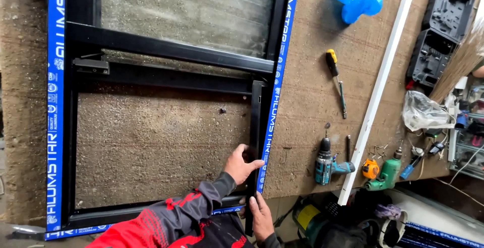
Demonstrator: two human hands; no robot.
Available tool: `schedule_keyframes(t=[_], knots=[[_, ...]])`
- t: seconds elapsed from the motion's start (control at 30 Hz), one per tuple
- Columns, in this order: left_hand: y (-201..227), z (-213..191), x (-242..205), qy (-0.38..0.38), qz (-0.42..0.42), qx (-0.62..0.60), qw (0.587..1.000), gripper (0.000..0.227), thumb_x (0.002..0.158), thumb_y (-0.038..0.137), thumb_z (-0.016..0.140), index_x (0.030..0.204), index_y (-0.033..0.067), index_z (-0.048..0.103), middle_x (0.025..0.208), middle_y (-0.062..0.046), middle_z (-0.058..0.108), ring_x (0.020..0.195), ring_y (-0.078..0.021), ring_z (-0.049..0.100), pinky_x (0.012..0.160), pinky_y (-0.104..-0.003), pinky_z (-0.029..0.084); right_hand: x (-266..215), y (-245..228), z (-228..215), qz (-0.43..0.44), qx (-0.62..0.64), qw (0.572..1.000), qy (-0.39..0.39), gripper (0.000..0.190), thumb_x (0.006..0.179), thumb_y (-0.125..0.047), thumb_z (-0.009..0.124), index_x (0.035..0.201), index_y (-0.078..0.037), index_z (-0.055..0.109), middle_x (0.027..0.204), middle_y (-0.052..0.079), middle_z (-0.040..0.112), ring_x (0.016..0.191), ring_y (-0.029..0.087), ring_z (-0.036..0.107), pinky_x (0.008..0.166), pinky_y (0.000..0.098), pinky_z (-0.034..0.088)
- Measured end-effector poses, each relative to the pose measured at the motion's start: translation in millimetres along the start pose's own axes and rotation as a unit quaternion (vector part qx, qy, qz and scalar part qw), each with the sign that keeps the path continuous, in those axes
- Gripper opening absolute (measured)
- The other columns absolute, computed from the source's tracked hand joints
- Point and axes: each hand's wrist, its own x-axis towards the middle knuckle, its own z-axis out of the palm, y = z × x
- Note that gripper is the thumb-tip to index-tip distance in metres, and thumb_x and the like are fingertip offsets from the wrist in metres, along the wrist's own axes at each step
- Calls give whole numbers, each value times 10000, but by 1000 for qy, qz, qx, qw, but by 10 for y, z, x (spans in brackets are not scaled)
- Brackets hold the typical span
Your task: Assembling aluminum window frames by aligning profiles, drilling holes, and securing them with rivets.
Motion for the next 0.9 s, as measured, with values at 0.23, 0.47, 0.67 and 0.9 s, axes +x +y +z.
schedule_keyframes(t=[0.23, 0.47, 0.67, 0.9], knots=[[15, -187, 104, -6, 13, 92, 996, 853, 723, 686, 748, 1316, 88, 612, 1303, -138, 702, 1196, -334, 669, 992, -434, 513, 31, 41, -147, -23, -61, 998, -3, 479, 1045, -370, 463, 1024, 44, 703, 593, 116, 550, 428, 188, 477, 404, 295, 389], [179, -332, 201, -40, 11, 110, 993, 749, 830, 540, 743, 1354, 42, 549, 1359, -175, 630, 1237, -325, 613, 1021, -443, 489, 48, -30, -199, -14, -26, 999, -43, 460, 1036, -338, 497, 1211, 44, 684, 678, 113, 553, 532, 191, 480, 505, 303, 429], [293, -543, 168, 101, 177, 71, 977, 821, 784, 362, 862, 1386, 20, 420, 1435, -249, 436, 1334, -388, 434, 1107, -506, 381, 25, -664, -524, 8, -210, 973, -95, 340, 930, -287, 674, 1186, -66, 705, 847, 77, 681, 700, 192, 660, 661, 319, 535], [467, -1263, -98, -213, 396, 556, 699, 420, 953, 602, 644, 975, 191, 562, 816, -32, 739, 719, -332, 732, 748, -514, 518, -165, -2659, -977, -355, -638, 674, -114, 333, 862, -142, 695, 1180, -240, 714, 1018, 10, 750, 889, 238, 673, 739, 407, 544]])
